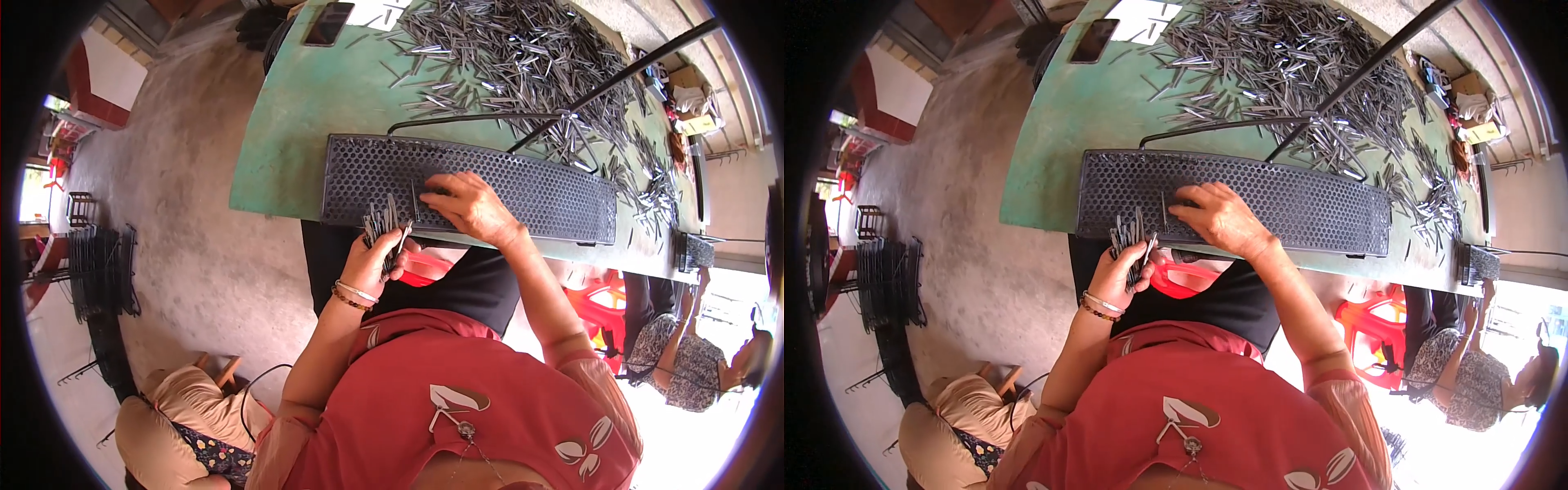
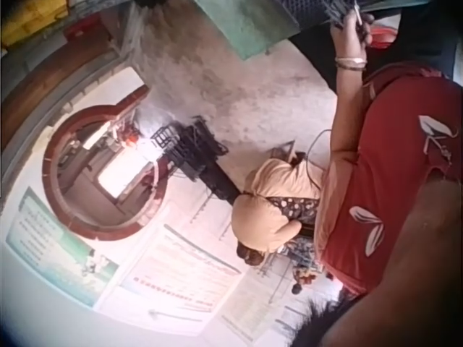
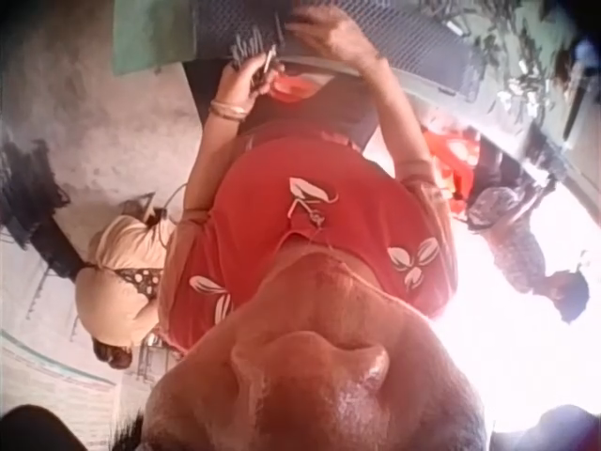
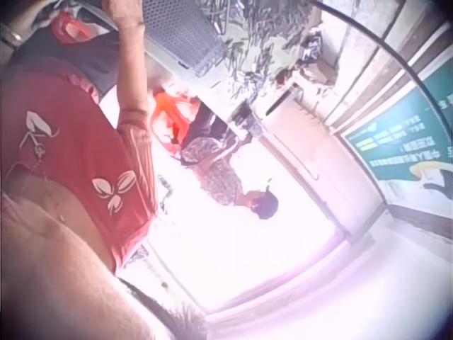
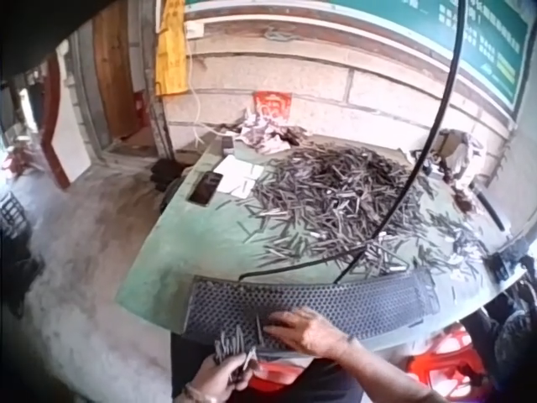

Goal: Manually inserting small metal pins into a perforated metal mesh or grating on a workbench.

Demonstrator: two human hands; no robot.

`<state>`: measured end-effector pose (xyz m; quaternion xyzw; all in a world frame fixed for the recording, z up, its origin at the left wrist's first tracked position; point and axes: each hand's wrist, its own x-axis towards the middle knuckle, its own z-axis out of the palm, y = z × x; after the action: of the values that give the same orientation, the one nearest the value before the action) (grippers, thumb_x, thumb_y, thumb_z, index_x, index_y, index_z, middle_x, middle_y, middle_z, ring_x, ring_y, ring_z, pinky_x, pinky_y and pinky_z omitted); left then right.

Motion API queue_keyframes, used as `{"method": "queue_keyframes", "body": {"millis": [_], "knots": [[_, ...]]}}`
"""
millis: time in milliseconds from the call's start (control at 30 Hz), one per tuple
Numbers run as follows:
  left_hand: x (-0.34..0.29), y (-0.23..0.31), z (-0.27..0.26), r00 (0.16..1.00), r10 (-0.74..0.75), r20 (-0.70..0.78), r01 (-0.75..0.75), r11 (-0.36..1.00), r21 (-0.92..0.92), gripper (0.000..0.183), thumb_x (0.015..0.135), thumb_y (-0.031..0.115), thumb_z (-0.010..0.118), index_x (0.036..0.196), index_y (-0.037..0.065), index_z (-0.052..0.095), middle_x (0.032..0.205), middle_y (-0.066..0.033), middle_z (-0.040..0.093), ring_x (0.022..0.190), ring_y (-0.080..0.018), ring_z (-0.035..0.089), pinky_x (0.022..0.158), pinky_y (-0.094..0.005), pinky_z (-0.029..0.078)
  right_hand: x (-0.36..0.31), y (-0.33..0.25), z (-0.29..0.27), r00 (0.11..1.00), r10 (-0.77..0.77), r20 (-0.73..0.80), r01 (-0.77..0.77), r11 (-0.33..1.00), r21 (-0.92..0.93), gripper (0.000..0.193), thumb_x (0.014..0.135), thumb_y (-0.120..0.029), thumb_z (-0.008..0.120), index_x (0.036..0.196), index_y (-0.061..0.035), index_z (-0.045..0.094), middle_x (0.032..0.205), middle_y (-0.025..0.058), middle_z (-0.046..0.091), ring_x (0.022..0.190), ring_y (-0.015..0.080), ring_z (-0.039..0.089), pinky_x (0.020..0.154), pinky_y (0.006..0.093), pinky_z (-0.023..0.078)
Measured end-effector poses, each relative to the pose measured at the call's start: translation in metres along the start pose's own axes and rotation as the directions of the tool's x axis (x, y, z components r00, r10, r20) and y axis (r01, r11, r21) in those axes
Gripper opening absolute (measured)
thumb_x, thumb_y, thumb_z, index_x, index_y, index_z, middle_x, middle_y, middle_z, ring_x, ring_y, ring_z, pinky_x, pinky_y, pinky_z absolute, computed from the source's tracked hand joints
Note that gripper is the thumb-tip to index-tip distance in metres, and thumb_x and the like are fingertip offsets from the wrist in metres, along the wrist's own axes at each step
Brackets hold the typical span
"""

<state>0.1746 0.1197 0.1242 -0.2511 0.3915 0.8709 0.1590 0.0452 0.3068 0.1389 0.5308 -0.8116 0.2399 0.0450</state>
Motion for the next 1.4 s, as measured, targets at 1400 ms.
{"method": "queue_keyframes", "body": {"millis": [1400], "knots": [[-0.007,0.016,-0.027,0.994,0.094,-0.052,-0.096,0.994,-0.043,0.020,0.088,0.017,0.054,0.095,0.000,0.059,0.077,-0.0096,0.063,0.058,-0.0101,0.051,0.043,-0.0229,0.036,0.143,-0.011,0.078,0.930,0.019,-0.368,0.019,0.995,0.099,0.017,0.077,-0.007,0.065,0.093,-0.0067,0.067,0.091,0.0068,0.063,0.081,0.0240,0.058,0.071,0.0343,0.042]]}}
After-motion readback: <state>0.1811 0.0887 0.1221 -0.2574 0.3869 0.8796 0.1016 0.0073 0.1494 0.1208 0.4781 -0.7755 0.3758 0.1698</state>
